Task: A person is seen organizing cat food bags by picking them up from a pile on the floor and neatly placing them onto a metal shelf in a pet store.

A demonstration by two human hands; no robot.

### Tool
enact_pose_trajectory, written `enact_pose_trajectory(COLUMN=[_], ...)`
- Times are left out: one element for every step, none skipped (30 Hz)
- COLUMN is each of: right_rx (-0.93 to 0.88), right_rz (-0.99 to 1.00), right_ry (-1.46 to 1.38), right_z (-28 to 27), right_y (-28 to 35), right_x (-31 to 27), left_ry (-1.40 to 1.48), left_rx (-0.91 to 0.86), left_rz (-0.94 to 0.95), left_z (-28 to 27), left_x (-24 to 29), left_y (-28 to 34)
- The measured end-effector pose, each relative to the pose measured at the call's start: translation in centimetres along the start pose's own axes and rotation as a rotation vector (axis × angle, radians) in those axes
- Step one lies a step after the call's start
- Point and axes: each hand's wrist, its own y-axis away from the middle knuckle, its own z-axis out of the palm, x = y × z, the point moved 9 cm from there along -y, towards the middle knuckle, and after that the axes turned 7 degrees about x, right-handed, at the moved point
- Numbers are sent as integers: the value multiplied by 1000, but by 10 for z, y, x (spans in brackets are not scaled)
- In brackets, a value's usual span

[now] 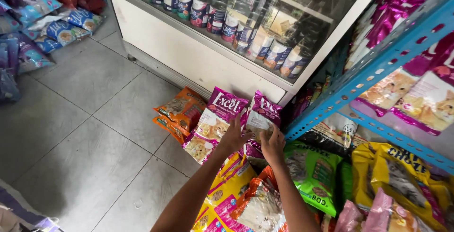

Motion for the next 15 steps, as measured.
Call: enact_pose_trajectory(right_rx=[-4, 3, 9, 4, -1, -5, -4, -21, -37, -36, -31, -24, -22, 10, 39], right_rz=[10, 115, 219, 229, 323, 417, 424, 473, 522, 529, 559, 587, 585, 626, 664], right_ry=[-1, -50, -99, -98, -147, -196, -198, -225, -252, -254, -344, -435, -439, -643, -846], right_z=[3, 4, 6, 13, 21, 28, 33, 40, 47, 34, 21, 9, 8, 9, 11], right_y=[-3, -4, -6, -16, -24, -31, -42, -50, -57, -43, -29, -15, -12, -8, -2], right_x=[-1, 6, 13, 32, 57, 82, 98, 117, 136, 111, 86, 60, 58, 57, 55], left_ry=[-2, -11, -18, -20, 10, 40, 37, 56, 74, 71, 133, 194, 192, 333, 474], left_rx=[-9, -14, -17, -25, -15, -4, -11, -2, 7, 0, 3, 6, 6, -37, -79], left_rz=[-7, -66, -125, -132, -145, -157, -159, -167, -175, -176, -183, -190, -185, -204, -225], left_z=[10, 20, 31, 44, 57, 69, 71, 72, 74, 71, 66, 62, 48, 39, 30], left_x=[-12, -29, -46, -56, -66, -75, -79, -84, -88, -89, -90, -90, -81, -72, -63], left_y=[-9, -17, -25, -29, -34, -38, -42, -45, -47, -48, -49, -50, -45, -39, -30])
